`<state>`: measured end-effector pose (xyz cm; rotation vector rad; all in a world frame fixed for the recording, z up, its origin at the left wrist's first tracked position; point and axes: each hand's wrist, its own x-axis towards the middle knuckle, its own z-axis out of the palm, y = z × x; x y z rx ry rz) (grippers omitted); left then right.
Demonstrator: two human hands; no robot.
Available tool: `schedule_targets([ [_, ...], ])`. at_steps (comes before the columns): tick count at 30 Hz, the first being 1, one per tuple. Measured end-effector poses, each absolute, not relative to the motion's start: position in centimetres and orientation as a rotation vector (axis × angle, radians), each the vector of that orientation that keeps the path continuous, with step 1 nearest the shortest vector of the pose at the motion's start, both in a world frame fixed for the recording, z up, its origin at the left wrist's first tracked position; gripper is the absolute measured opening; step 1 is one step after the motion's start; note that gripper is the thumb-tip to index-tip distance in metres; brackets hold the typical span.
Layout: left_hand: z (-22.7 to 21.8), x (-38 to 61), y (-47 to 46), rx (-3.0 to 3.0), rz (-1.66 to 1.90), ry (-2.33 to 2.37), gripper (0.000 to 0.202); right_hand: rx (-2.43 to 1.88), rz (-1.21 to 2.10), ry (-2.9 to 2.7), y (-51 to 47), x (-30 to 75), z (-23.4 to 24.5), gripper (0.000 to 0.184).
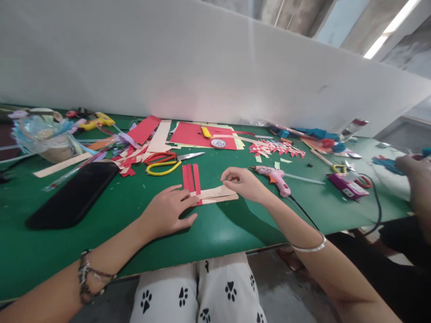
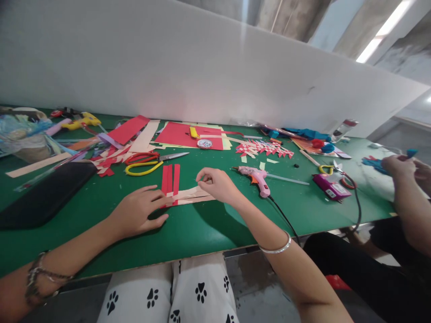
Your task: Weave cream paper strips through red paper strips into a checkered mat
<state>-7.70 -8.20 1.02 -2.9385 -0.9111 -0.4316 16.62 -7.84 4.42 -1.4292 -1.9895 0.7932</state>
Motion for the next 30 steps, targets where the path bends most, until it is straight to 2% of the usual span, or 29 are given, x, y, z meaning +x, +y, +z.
schedule_targets([
  [5,1.2,-7.7,-8.3,-2.885,-0.395,-0.785,0.033,-1.424,0.761,-2.009,-8.3,17.7,3.1,0.010],
  [19,1.0,-7.9,-8.4,-2.891,-0.407,-0.782,0.035,-1.574,0.418,-2.173,-9.1,17.8,1.5,0.012],
  [30,1.0,-7.8,-8.3,-2.874,-0.386,-0.764,0.035,-1.618,0.284,-2.213,-9.5,17.6,1.0,0.016],
])
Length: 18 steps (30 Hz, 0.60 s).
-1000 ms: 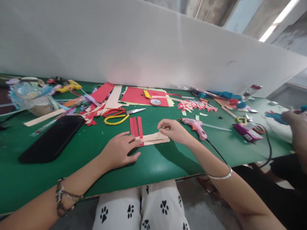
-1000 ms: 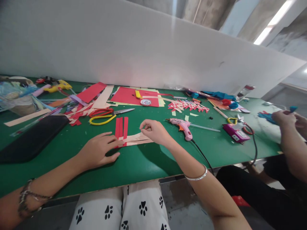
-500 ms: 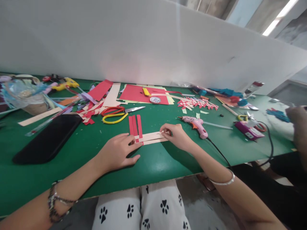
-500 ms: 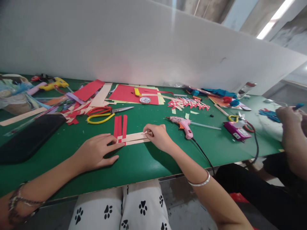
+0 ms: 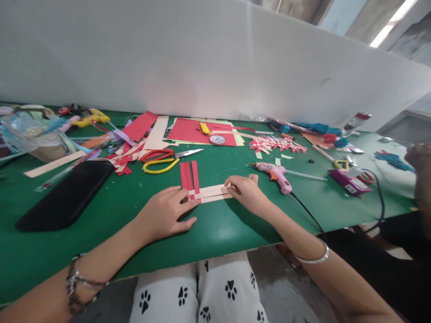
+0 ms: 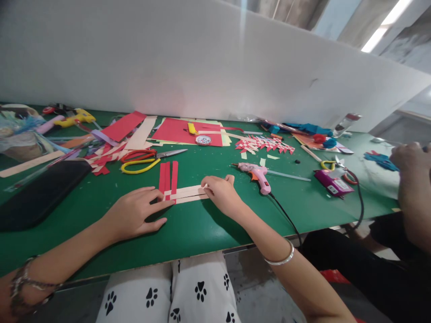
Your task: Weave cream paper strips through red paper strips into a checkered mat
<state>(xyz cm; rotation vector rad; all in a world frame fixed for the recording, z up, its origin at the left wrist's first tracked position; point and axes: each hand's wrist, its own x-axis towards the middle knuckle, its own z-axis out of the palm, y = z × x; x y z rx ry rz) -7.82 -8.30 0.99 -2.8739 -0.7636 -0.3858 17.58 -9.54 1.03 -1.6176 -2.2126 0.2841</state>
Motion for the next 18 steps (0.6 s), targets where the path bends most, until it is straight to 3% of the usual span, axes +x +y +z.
schedule_targets([
  [18,1.03,-7.75,-8.34,-2.857,-0.441,-0.734,0.034,-1.661,-0.093,-2.470,-9.82,16.97,1.06,0.018],
])
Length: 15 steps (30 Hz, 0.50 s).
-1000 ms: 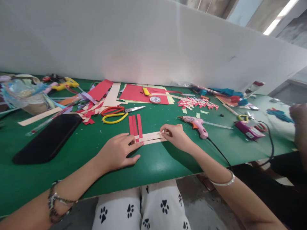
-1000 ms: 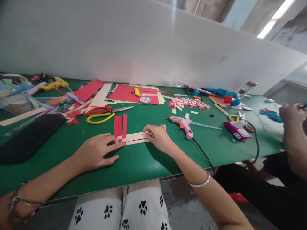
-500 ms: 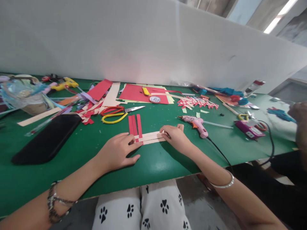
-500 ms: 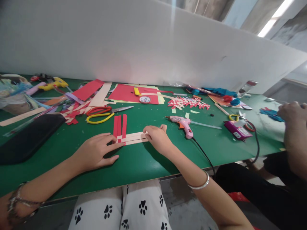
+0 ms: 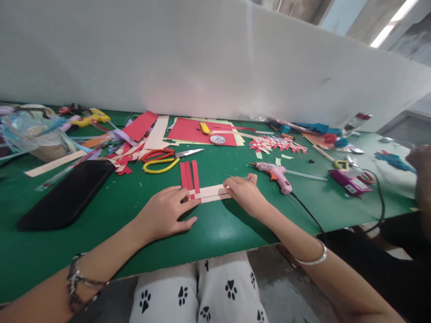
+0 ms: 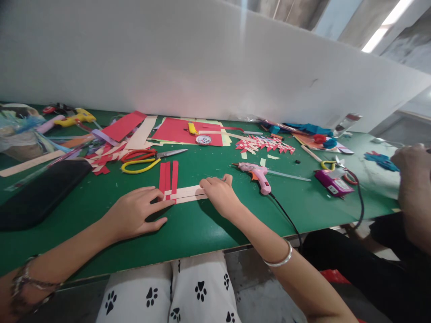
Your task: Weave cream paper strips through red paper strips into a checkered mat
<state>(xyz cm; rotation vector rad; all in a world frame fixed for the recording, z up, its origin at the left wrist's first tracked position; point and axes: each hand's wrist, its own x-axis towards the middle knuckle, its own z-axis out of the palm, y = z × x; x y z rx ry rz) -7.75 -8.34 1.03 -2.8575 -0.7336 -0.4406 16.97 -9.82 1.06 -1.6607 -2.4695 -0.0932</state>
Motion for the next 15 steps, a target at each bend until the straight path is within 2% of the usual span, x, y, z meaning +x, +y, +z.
schedule_targets([
  [7,1.07,-7.75,-8.40,-2.839,-0.416,-0.727,0.034,-1.630,-0.205,-2.510,-9.72,16.98,0.74,0.018],
  [15,1.01,-7.77,-8.34,-2.835,-0.406,-0.742,0.034,-1.653,-0.190,-2.494,-9.60,17.18,0.65,0.016],
])
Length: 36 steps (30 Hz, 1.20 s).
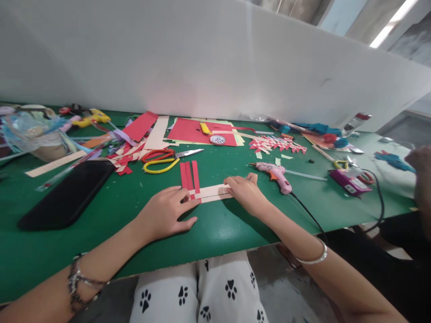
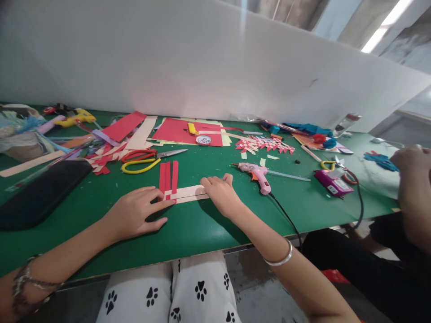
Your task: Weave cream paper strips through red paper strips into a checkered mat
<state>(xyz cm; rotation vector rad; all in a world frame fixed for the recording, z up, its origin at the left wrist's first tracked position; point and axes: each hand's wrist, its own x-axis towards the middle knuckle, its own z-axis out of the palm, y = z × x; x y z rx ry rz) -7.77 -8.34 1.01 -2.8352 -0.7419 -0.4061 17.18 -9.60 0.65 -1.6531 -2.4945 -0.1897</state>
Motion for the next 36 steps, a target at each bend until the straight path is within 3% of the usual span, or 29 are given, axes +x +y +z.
schedule_targets([
  [12,1.0,-7.8,-8.4,-2.853,-0.391,-0.758,0.034,-1.796,-0.438,-2.162,-10.6,18.4,2.0,0.019],
  [19,1.0,-7.8,-8.4,-2.818,-0.404,-0.733,0.033,-1.490,-0.280,-2.470,-12.6,12.9,2.2,0.029],
  [36,1.0,-7.8,-8.5,-2.848,-0.401,-0.761,0.035,-1.569,-0.146,-2.484,-12.8,13.7,1.6,0.028],
])
